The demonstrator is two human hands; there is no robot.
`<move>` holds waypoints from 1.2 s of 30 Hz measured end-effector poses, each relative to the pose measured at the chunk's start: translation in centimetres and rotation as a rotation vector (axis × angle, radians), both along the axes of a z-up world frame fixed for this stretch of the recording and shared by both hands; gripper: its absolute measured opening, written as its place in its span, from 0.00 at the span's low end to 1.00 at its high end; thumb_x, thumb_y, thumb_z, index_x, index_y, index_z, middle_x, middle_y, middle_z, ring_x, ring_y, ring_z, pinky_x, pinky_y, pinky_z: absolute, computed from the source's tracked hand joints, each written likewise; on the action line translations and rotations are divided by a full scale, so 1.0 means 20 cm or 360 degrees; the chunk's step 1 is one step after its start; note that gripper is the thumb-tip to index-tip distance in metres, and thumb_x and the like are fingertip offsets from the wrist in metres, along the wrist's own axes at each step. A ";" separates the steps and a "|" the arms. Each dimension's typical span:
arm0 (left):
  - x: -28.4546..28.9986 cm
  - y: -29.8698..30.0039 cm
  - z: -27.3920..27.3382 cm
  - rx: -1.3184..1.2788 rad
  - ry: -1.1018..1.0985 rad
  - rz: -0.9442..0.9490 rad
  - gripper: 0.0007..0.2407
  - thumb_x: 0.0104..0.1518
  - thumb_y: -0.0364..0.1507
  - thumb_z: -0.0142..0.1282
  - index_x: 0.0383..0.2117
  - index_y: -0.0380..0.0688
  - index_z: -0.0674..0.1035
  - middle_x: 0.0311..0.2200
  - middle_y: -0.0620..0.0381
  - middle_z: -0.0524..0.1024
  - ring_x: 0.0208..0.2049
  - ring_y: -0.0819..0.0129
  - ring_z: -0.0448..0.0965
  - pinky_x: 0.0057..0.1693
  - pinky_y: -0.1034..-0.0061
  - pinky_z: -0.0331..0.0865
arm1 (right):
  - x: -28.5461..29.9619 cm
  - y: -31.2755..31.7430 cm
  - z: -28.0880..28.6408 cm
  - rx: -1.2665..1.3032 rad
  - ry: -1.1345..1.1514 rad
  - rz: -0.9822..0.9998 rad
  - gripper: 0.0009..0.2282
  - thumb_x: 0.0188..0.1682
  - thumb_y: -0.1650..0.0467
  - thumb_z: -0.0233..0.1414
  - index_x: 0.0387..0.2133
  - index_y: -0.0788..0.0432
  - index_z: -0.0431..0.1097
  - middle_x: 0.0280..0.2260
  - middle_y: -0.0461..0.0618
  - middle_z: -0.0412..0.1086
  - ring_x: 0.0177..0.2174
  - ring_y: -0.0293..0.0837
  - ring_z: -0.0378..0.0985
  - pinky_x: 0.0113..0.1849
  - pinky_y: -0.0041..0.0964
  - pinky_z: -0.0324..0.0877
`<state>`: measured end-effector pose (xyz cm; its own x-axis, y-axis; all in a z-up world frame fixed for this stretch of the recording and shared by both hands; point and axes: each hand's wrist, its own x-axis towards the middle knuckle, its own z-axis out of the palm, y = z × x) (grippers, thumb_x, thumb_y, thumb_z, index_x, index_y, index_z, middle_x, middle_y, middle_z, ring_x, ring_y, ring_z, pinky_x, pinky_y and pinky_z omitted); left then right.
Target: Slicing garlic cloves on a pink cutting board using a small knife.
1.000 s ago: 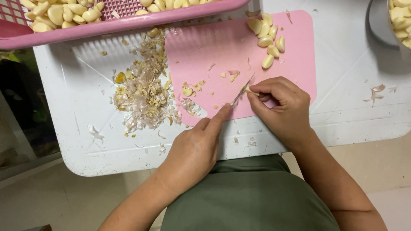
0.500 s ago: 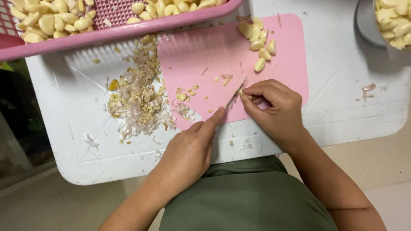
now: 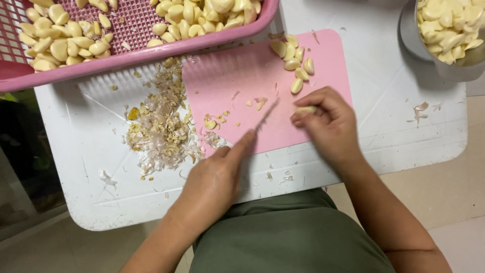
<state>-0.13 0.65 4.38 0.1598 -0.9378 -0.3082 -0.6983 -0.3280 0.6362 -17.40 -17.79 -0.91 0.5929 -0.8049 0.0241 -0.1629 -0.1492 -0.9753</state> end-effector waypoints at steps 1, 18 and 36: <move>0.02 0.01 0.00 0.0006 -0.0066 0.0061 0.25 0.62 0.19 0.47 0.69 0.44 0.70 0.33 0.35 0.84 0.29 0.37 0.87 0.34 0.50 0.82 | -0.02 -0.03 -0.01 0.0211 -0.0112 -0.0061 0.04 0.52 0.79 0.55 0.38 0.67 0.74 0.37 0.53 0.68 0.34 0.37 0.75 0.35 0.26 0.77; 0.02 0.05 -0.01 0.0031 -0.0022 0.0203 0.22 0.58 0.19 0.46 0.61 0.49 0.67 0.32 0.44 0.75 0.18 0.33 0.74 0.24 0.44 0.65 | 0.10 -0.10 0.12 -0.0738 0.0589 0.0310 0.04 0.49 0.77 0.64 0.36 0.64 0.80 0.29 0.48 0.74 0.26 0.36 0.68 0.30 0.29 0.65; -0.07 0.07 -0.03 0.0022 0.0389 0.0145 0.28 0.58 0.19 0.43 0.69 0.47 0.63 0.40 0.42 0.74 0.24 0.30 0.77 0.31 0.43 0.69 | 0.06 -0.02 0.09 -0.0799 0.0514 0.0297 0.04 0.52 0.78 0.66 0.37 0.65 0.80 0.31 0.49 0.76 0.28 0.38 0.72 0.33 0.29 0.68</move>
<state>-1.63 2.10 3.80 0.1624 -0.9184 -0.3608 -0.4915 -0.3924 0.7775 -16.18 -18.10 0.94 0.7629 -0.6241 0.1686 -0.3646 -0.6308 -0.6850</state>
